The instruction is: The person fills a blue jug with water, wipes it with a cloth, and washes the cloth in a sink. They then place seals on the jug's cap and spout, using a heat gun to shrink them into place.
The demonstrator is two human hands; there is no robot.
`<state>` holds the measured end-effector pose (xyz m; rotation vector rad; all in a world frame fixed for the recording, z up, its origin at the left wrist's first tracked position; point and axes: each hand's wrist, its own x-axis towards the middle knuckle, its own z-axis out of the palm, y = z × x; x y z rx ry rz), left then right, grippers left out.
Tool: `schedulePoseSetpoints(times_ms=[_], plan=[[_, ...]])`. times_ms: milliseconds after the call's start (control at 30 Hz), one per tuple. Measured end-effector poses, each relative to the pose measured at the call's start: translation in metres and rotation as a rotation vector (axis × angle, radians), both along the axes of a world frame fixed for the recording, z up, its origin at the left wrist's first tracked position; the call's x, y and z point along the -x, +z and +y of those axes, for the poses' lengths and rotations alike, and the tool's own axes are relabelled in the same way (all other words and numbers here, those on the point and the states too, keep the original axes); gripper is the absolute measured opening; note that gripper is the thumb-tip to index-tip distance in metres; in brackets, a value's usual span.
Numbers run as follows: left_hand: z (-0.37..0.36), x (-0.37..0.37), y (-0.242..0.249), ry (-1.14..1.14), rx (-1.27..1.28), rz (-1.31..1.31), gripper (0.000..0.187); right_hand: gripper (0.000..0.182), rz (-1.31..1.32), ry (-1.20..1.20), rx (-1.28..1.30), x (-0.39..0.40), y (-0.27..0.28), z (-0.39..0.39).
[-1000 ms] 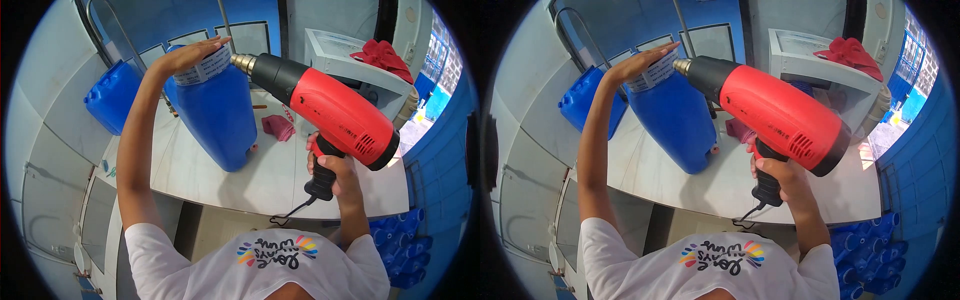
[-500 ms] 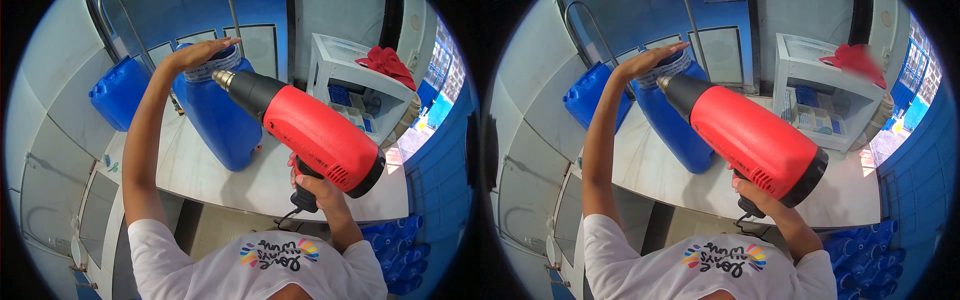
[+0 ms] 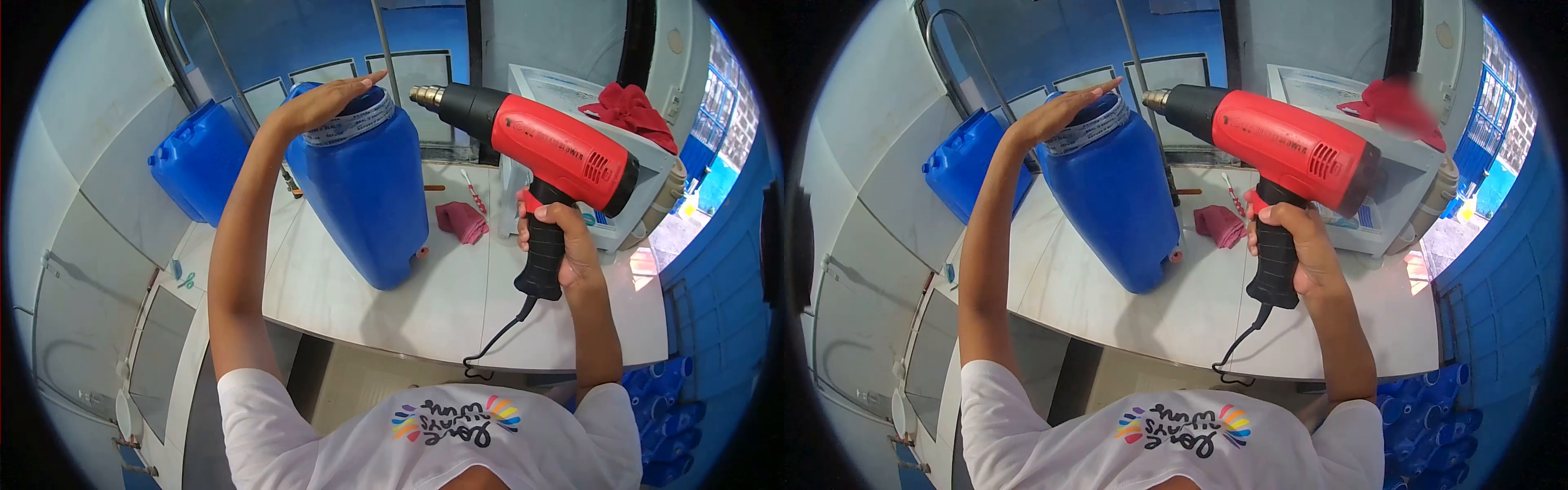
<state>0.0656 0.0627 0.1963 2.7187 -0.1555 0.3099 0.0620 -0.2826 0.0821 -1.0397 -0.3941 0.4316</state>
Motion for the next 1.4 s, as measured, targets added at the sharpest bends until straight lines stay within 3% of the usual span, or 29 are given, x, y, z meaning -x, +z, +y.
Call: schedulePoseSetpoints(times_ms=[233,300,333,400,433,600,633,700,967,1133,1233,1400], plan=[[0.005,-0.001,-0.003,-0.002,0.023,-0.163,0.058,0.040,-0.013,0.065,0.007,-0.012,0.021,-0.008],[0.012,-0.002,-0.001,-0.015,0.139,-0.502,0.062,0.040,-0.032,0.090,0.042,-0.022,0.039,-0.006],[0.013,0.002,-0.002,-0.013,0.139,-0.506,0.062,0.040,-0.050,0.115,0.078,-0.026,0.049,-0.004],[0.015,0.014,-0.009,0.270,0.281,-0.615,0.067,0.037,-0.037,0.117,0.131,-0.029,0.073,0.002],[0.017,0.019,-0.015,0.274,0.283,-0.620,0.067,0.036,-0.061,0.117,0.174,-0.031,0.084,0.006],[0.025,0.035,-0.074,0.189,0.755,-0.576,0.074,0.035,-0.126,0.133,0.279,-0.039,0.126,0.029],[0.023,0.036,-0.083,0.195,0.760,-0.587,0.074,0.035,-0.144,0.138,0.312,-0.039,0.132,0.033],[0.014,0.034,-0.098,0.426,0.623,-0.616,0.075,0.034,-0.198,0.131,0.374,-0.032,0.142,0.043],[0.011,0.045,-0.096,0.398,0.548,-0.629,0.068,0.033,-0.311,0.075,0.476,-0.010,0.167,0.082],[-0.002,0.048,-0.096,0.493,0.411,-0.644,0.062,0.027,-0.381,0.092,0.561,0.008,0.176,0.101],[-0.002,0.047,-0.103,0.570,0.380,-0.727,0.061,0.035,-0.443,0.091,0.545,0.016,0.179,0.108],[-0.001,0.053,-0.105,0.493,0.517,-0.687,0.061,0.034,-0.491,0.038,0.576,0.029,0.184,0.101]])
